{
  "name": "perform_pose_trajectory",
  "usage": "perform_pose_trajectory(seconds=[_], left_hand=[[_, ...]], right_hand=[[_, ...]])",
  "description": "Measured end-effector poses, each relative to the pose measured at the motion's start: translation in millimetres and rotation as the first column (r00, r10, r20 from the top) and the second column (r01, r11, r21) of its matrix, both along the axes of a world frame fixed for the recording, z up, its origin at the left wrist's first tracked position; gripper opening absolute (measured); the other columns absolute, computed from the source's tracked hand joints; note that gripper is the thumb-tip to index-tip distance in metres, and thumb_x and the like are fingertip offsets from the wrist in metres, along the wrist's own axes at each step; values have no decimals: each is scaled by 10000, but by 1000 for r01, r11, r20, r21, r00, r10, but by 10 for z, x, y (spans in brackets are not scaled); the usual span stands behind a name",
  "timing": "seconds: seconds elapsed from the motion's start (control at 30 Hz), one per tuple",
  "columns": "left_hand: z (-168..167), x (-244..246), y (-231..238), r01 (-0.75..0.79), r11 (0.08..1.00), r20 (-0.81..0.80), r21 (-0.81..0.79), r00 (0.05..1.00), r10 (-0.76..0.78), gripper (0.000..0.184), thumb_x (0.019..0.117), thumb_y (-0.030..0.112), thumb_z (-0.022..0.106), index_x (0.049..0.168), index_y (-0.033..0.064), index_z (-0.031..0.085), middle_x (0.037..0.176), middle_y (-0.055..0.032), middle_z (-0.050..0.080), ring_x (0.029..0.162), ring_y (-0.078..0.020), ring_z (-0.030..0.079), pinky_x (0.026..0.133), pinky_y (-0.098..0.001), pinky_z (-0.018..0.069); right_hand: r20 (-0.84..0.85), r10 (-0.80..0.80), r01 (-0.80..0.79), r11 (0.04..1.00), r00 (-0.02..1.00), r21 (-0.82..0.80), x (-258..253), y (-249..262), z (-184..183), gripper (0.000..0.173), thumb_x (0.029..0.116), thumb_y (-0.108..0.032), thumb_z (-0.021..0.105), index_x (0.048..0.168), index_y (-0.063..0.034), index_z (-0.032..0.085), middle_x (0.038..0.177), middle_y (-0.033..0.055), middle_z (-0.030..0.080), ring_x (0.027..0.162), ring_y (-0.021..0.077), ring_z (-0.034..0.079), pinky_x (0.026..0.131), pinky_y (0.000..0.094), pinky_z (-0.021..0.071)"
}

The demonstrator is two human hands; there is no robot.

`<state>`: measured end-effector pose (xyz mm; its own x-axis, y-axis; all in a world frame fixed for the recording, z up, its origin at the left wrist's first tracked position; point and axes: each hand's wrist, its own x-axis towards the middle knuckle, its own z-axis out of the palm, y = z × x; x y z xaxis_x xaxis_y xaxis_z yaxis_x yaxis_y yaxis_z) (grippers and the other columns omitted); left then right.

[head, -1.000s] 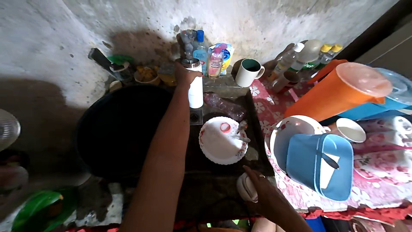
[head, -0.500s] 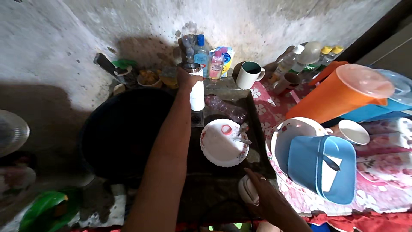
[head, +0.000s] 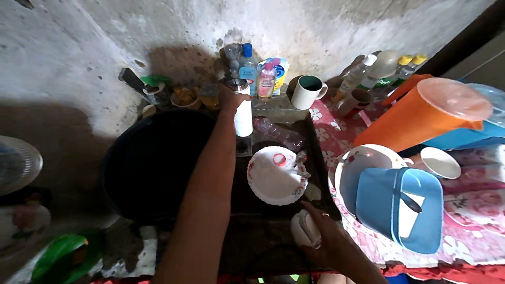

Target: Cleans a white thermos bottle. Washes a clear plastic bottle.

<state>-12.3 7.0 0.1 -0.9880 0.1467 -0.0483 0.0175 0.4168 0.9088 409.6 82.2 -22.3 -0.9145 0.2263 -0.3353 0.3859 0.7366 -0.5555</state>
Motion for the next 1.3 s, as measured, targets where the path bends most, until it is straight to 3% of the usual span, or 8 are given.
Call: perform_pose_trajectory(seconds=[0.17, 0.4, 0.67, 1.0, 1.3], left_hand=[[-6, -2, 11, 5, 1000, 5, 22, 1000, -6, 1080, 623, 44, 936, 1499, -70, 315, 1441, -301, 487, 1354, -385, 489, 1121, -509, 415], [4, -6, 14, 7, 1000, 20, 9, 1000, -7, 1112, 630, 58, 935, 1515, -81, 275, 1463, -319, 454, 1370, -401, 468, 1126, -512, 409], [-1, 12, 7, 10, 999, -27, 47, 1000, -9, 1131, 602, 41, 943, 1514, -68, 283, 1459, -308, 464, 1363, -390, 480, 1129, -506, 416], [-2, 18, 13, -2, 1000, -40, 30, 999, 4, 1110, 591, 53, 955, 1486, -89, 315, 1419, -308, 502, 1341, -387, 504, 1120, -503, 421], [6, 14, 11, 47, 998, -12, -41, 999, -48, 988, 654, 91, 936, 1456, -77, 384, 1382, -309, 536, 1313, -398, 529, 1098, -531, 431]], right_hand=[[-133, 0, 5, 999, 991, 38, -328, -25, 163, 1003, 732, -250, 896, 1576, -86, 379, 1426, 275, 552, 1172, 455, 640, 909, 599, 554], [-80, -36, 33, 999, 996, -39, -856, 2, 276, 1066, 756, -307, 886, 1617, -126, 285, 1460, 254, 521, 1229, 420, 610, 987, 580, 520], [-222, -73, 50, 993, 972, -107, -1182, 52, 260, 1071, 734, -283, 895, 1601, -61, 308, 1465, 262, 524, 1285, 416, 576, 1047, 573, 479], [-166, -76, 59, 993, 983, -106, -1267, 63, 214, 1083, 739, -306, 895, 1613, -95, 291, 1481, 236, 521, 1302, 394, 569, 1062, 566, 470], [-61, -64, 57, 993, 996, -105, -1254, 38, 212, 1073, 759, -304, 896, 1619, -134, 277, 1480, 247, 505, 1281, 398, 578, 1046, 555, 483]])
